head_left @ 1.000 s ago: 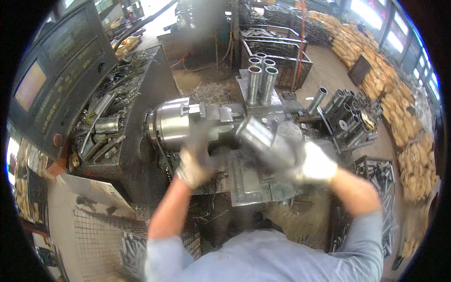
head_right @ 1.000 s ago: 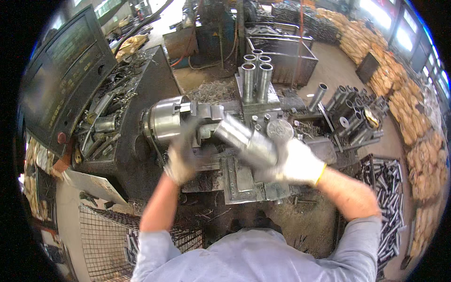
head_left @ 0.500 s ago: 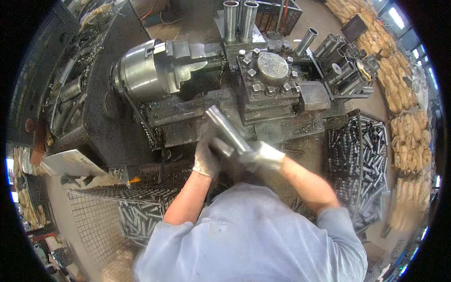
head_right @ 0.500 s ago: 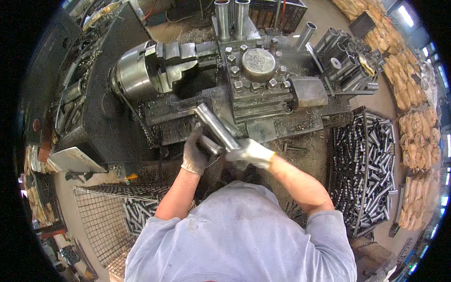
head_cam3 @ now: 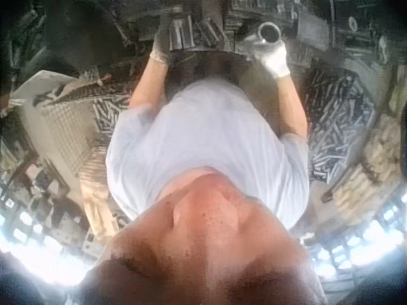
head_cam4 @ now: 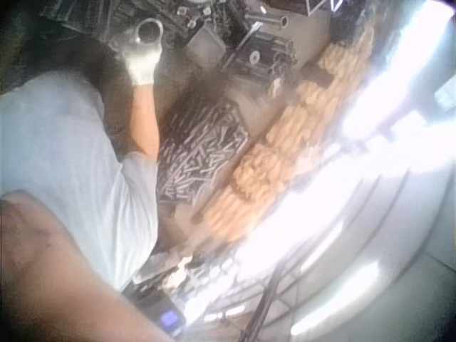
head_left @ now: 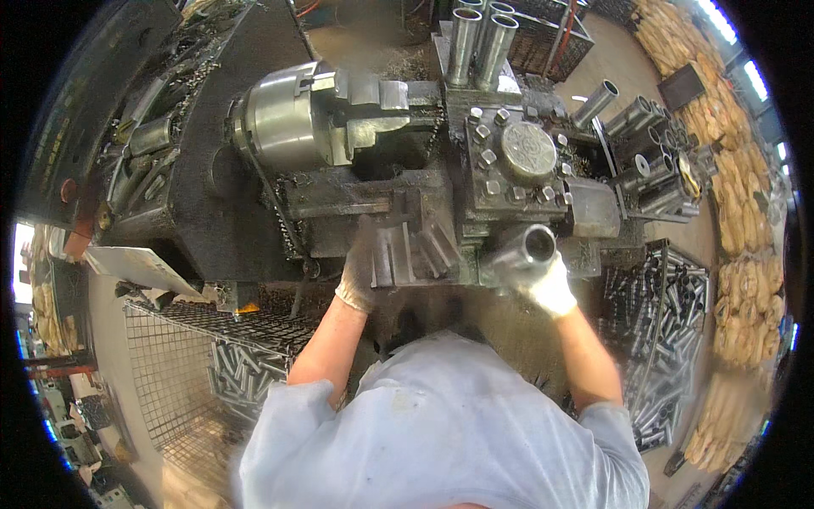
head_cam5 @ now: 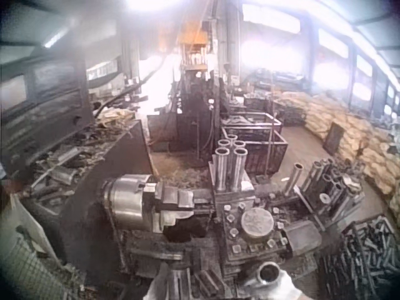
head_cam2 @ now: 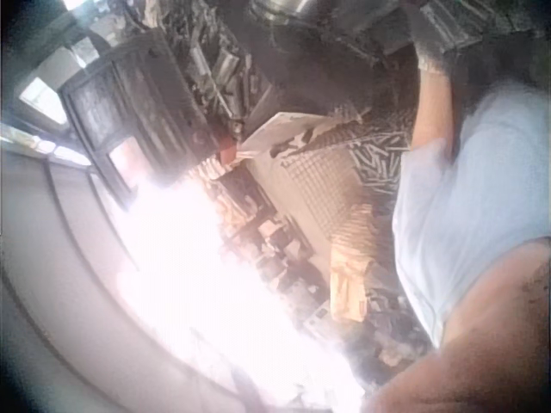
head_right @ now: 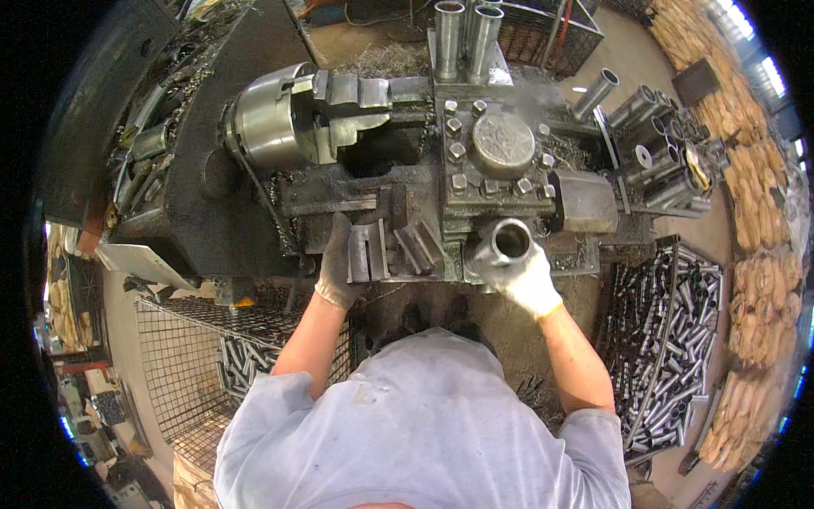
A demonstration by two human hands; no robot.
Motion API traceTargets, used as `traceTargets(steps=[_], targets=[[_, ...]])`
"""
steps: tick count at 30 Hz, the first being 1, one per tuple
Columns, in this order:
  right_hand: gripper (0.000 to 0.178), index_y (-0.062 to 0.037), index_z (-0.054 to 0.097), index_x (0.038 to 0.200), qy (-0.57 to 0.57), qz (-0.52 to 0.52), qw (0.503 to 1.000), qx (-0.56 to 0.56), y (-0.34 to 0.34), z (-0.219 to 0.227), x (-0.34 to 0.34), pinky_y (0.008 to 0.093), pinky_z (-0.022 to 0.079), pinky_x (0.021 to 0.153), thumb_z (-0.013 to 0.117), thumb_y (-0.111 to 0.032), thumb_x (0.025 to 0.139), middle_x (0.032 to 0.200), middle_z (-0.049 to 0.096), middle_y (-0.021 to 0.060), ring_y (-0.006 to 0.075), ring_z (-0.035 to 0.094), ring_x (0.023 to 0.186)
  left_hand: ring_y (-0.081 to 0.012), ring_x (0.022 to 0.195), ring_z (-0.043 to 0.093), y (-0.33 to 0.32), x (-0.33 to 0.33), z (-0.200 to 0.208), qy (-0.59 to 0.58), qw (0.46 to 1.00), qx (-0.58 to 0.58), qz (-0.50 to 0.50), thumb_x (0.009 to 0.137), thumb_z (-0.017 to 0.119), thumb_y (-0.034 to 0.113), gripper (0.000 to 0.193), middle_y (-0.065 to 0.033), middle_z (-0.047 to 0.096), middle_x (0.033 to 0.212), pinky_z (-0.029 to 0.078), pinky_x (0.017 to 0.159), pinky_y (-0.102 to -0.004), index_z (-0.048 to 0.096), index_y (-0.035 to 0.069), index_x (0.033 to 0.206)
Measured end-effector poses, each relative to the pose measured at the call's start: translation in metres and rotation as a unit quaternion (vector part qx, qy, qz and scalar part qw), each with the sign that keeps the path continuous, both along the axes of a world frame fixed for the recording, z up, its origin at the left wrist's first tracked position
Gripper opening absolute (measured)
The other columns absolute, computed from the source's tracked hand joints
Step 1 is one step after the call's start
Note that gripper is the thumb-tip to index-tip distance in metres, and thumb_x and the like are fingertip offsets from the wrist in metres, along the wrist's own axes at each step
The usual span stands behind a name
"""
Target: The person repeatedly picks up cylindrical metal parts from a wire basket and inserts them into a lathe chuck. They secure the parts, operate the machine controls, and then remove the processed parts, placing them into a collection bin. This cycle is repeated continuously.
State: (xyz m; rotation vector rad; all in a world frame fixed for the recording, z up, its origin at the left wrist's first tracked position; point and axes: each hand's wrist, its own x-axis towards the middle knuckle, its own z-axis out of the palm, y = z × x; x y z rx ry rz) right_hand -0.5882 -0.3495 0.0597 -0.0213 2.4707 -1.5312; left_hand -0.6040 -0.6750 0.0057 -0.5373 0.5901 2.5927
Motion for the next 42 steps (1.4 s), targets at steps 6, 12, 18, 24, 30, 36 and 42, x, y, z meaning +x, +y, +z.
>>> traceTargets(steps=[6,12,18,24,30,36,42], targets=[[0.030,-0.0085,0.076,0.115,0.135,0.052,0.939,0.312,0.049,0.102,-0.046,0.0422,0.062,0.088,0.076,-0.022,0.089,0.106,0.079,0.0176,0.0361,0.077,0.097,-0.0386,0.119,0.070,-0.006,-0.011,-0.001,0.094,0.992,0.080,0.012,0.104,0.053,0.066,0.076,-0.0195,0.069,0.132,0.060,0.101,-0.0566,0.050,0.007,0.152],[0.044,-0.0114,0.069,0.135,0.332,-0.002,0.885,0.326,-0.004,0.141,-0.280,0.0497,0.056,0.095,0.066,-0.029,0.095,0.112,0.075,0.0249,0.0418,0.073,0.106,-0.0359,0.105,0.077,-0.006,0.017,-0.013,0.102,0.991,-0.072,0.058,0.105,0.058,0.057,0.071,-0.0182,0.074,0.125,0.065,0.089,-0.0556,0.051,0.005,0.153],[0.047,-0.0068,0.073,0.128,0.260,-0.003,0.892,0.370,-0.019,0.101,-0.375,0.0491,0.056,0.098,0.065,-0.038,0.093,0.114,0.076,0.0257,0.0420,0.072,0.110,-0.0324,0.098,0.077,-0.023,0.043,0.004,0.106,0.982,-0.126,0.094,0.094,0.077,0.055,0.082,-0.0145,0.074,0.114,0.066,0.082,-0.0517,0.048,0.007,0.154],[0.027,-0.0057,0.069,0.105,0.466,0.110,0.768,0.425,-0.069,0.195,-0.218,0.0484,0.057,0.064,0.068,-0.029,0.093,0.070,0.069,0.0178,0.0376,0.071,0.067,-0.0264,0.097,0.076,-0.029,-0.006,0.078,0.294,0.859,-0.403,0.114,0.086,0.090,0.039,0.086,-0.0144,0.073,0.111,0.066,0.080,-0.0407,0.047,0.006,0.152],[0.040,-0.0047,0.068,0.123,0.464,0.242,0.812,0.260,-0.139,0.189,-0.066,0.0401,0.056,0.053,0.078,-0.015,0.086,0.079,0.073,0.0172,0.0306,0.072,0.059,-0.0324,0.125,0.067,-0.019,-0.034,0.111,0.415,0.598,-0.650,0.218,0.081,0.092,0.022,0.083,-0.0178,0.061,0.143,0.060,0.100,-0.0458,0.048,0.004,0.150],[0.054,-0.0007,0.058,0.140,0.243,0.151,0.869,0.403,-0.149,-0.037,-0.015,0.0420,0.059,0.054,0.070,-0.027,0.094,0.088,0.074,0.0179,0.0300,0.073,0.064,-0.0270,0.082,0.075,-0.045,0.007,0.021,0.037,0.964,-0.254,0.063,0.102,0.070,0.044,0.044,-0.0109,0.075,0.098,0.065,0.072,-0.0413,0.067,0.005,0.121],[0.046,-0.0053,0.069,0.127,0.110,0.091,0.974,0.179,-0.122,-0.056,-0.032,0.0438,0.062,0.077,0.075,-0.032,0.090,0.101,0.077,0.0180,0.0336,0.077,0.087,-0.0355,0.084,0.076,-0.054,0.005,-0.030,-0.003,0.997,-0.059,0.041,0.103,0.045,0.073,0.073,-0.0160,0.076,0.101,0.065,0.073,-0.0525,0.068,0.006,0.121]])
